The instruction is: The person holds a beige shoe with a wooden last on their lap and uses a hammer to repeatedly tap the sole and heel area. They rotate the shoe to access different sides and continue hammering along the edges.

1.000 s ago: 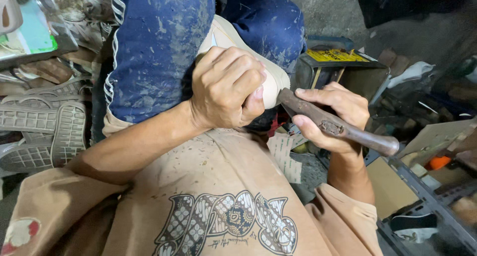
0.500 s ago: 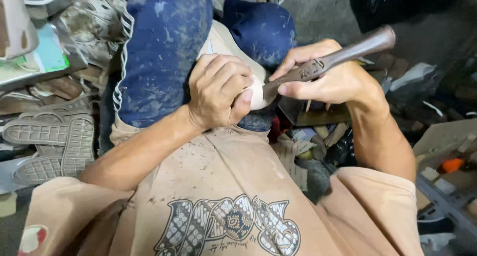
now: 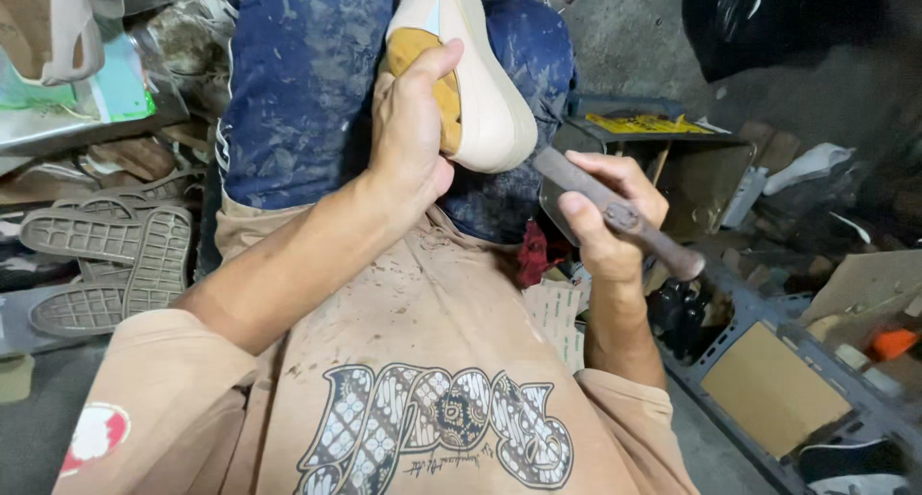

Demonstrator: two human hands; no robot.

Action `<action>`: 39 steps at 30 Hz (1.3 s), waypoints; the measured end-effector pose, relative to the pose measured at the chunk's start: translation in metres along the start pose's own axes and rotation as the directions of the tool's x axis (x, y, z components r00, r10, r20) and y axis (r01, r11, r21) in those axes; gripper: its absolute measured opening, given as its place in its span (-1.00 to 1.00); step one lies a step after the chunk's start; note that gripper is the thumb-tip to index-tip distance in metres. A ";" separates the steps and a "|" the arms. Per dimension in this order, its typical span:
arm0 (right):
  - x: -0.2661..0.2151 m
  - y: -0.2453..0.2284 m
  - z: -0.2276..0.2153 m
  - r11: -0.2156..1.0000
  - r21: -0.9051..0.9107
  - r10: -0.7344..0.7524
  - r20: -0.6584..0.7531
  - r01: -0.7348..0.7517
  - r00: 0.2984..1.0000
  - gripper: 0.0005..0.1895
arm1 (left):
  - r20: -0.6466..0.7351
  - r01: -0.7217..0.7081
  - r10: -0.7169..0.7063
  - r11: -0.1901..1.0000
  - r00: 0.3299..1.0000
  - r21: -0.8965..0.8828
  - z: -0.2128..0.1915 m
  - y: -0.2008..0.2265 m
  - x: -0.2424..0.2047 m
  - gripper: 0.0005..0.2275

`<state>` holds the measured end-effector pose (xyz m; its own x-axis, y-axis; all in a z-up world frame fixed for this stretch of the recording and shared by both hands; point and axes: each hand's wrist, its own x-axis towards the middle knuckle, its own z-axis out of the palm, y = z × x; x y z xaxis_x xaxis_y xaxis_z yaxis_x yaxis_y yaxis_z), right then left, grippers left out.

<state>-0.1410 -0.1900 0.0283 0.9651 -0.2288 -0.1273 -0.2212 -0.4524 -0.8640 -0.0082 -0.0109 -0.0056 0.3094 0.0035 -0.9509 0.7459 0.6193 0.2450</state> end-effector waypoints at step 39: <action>0.039 0.002 0.012 0.940 -0.099 -0.285 0.291 0.325 0.913 -0.66 | 0.278 -0.356 0.326 0.932 0.904 0.063 -0.037 -0.033 0.029 -0.56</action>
<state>-0.1026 -0.1893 0.0153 0.9851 0.1714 -0.0116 0.0922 -0.5848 -0.8059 -0.0450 -0.0023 -0.0484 0.6866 -0.0129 -0.7270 0.6227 0.5267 0.5787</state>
